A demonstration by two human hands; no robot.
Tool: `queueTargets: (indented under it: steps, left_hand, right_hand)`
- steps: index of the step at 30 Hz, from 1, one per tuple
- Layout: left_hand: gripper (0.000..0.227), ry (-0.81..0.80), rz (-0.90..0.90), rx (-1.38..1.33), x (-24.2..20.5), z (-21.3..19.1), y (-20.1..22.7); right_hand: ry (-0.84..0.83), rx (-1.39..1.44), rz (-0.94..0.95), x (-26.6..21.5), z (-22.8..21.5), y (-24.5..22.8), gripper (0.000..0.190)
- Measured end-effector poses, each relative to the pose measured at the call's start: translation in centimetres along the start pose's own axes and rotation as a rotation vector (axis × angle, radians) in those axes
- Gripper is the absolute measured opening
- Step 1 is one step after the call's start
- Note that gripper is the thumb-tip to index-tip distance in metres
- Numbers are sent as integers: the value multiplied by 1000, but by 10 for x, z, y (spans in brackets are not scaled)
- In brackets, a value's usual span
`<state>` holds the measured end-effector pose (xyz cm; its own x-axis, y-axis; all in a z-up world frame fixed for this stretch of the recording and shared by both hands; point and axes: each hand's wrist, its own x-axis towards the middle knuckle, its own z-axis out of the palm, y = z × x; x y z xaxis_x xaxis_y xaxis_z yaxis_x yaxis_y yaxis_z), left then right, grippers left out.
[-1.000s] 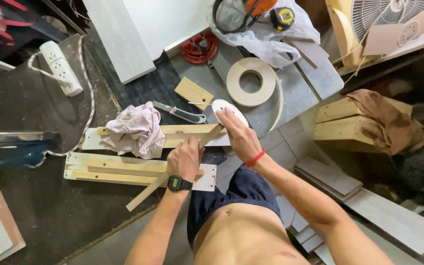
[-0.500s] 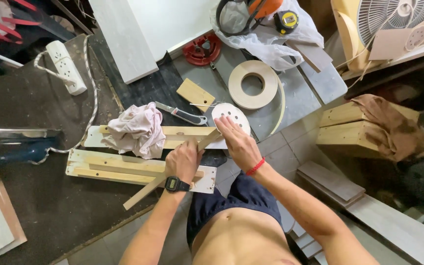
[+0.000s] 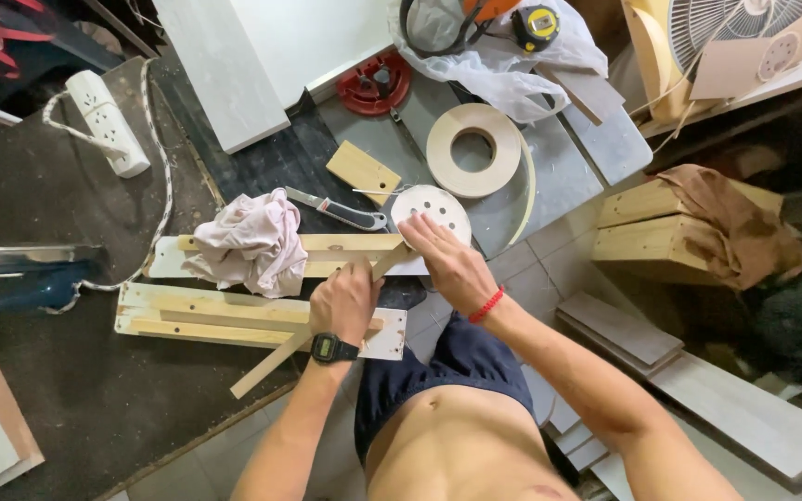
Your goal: Applying adhesive edge tape to wooden boards using an iron and sanding the edges for a smooth finish.
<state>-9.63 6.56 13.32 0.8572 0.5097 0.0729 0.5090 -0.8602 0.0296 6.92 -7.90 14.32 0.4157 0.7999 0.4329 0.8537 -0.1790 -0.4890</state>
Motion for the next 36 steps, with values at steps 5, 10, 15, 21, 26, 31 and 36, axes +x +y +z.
queueTargets:
  steps: [5, 10, 15, 21, 26, 31, 36]
  left_hand:
    - [31, -20, -5, -16, 0, -1, 0]
    - [31, -38, -8, -1, -2, -7, 2]
    - [28, -137, -26, -73, -1, -15, 3]
    - [59, -298, 61, -300, 2, -26, 0]
    - [83, -488, 109, -454, -29, -24, 32]
    - [100, -469, 104, -317, -46, -10, 59]
    - [116, -278, 2, -327, -47, 6, 53]
  right_hand:
    - [-7, -6, -2, -7, 4, -1, 53]
    - [15, 33, 59, -7, 1, 8, 56]
    - [-1, 141, -91, -29, -18, 18, 49]
    - [141, 147, 297, -110, -72, 85, 49]
    - [119, 214, 591, -182, -60, 94, 43]
    - [91, 320, 655, -200, -50, 83, 40]
    - [152, 320, 698, -215, -37, 99, 40]
